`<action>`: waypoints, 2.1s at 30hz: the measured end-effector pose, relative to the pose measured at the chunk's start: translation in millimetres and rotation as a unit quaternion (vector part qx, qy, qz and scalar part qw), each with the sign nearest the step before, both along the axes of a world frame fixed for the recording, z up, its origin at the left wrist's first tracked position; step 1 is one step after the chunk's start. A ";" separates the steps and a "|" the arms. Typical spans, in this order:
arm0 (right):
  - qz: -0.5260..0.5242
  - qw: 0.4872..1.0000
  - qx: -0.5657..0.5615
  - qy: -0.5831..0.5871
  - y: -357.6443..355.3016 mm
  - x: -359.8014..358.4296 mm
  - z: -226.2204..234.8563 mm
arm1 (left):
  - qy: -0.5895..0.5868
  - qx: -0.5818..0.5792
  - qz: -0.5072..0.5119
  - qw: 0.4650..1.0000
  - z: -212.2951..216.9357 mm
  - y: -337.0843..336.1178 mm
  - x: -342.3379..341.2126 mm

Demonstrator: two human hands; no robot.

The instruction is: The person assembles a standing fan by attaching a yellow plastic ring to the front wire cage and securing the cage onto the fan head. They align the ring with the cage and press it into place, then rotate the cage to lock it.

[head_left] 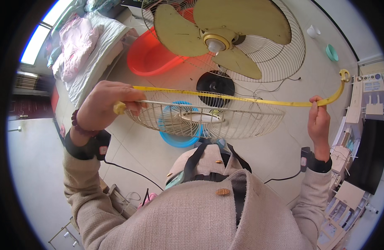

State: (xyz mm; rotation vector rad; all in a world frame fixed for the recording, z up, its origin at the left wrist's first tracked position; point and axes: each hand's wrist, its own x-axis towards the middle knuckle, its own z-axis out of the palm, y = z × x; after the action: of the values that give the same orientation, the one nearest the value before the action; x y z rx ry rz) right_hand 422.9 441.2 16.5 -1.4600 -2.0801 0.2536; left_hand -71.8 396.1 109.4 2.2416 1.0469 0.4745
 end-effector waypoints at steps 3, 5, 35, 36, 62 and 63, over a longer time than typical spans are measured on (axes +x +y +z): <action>-0.002 1.000 0.000 0.005 -1.0 0.4 1.9 | -0.009 0.045 -0.028 0.999 -4.3 3.7 4.3; 0.002 1.000 0.008 0.004 -1.2 0.8 2.9 | 0.010 0.027 -0.024 0.999 -3.0 2.1 5.4; 0.025 0.995 -0.020 0.098 -6.7 -1.6 2.6 | -0.035 -0.036 0.003 0.999 -17.5 7.8 8.1; 0.027 0.996 -0.008 0.087 -6.7 -1.5 2.3 | -0.037 -0.044 0.006 0.998 -17.8 8.1 8.0; 0.076 0.983 0.061 0.157 -9.3 -19.0 -2.9 | -0.066 -0.013 -0.004 0.998 -33.6 14.6 9.8; 0.067 0.982 0.052 0.171 -9.6 -19.3 -4.2 | -0.062 -0.013 -0.002 0.998 -34.3 14.4 9.9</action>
State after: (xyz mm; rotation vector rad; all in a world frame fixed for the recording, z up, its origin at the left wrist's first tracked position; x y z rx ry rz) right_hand 403.6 431.6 12.3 -1.1266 -1.8811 0.4120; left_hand -62.0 410.4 75.1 2.1615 0.9781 0.5879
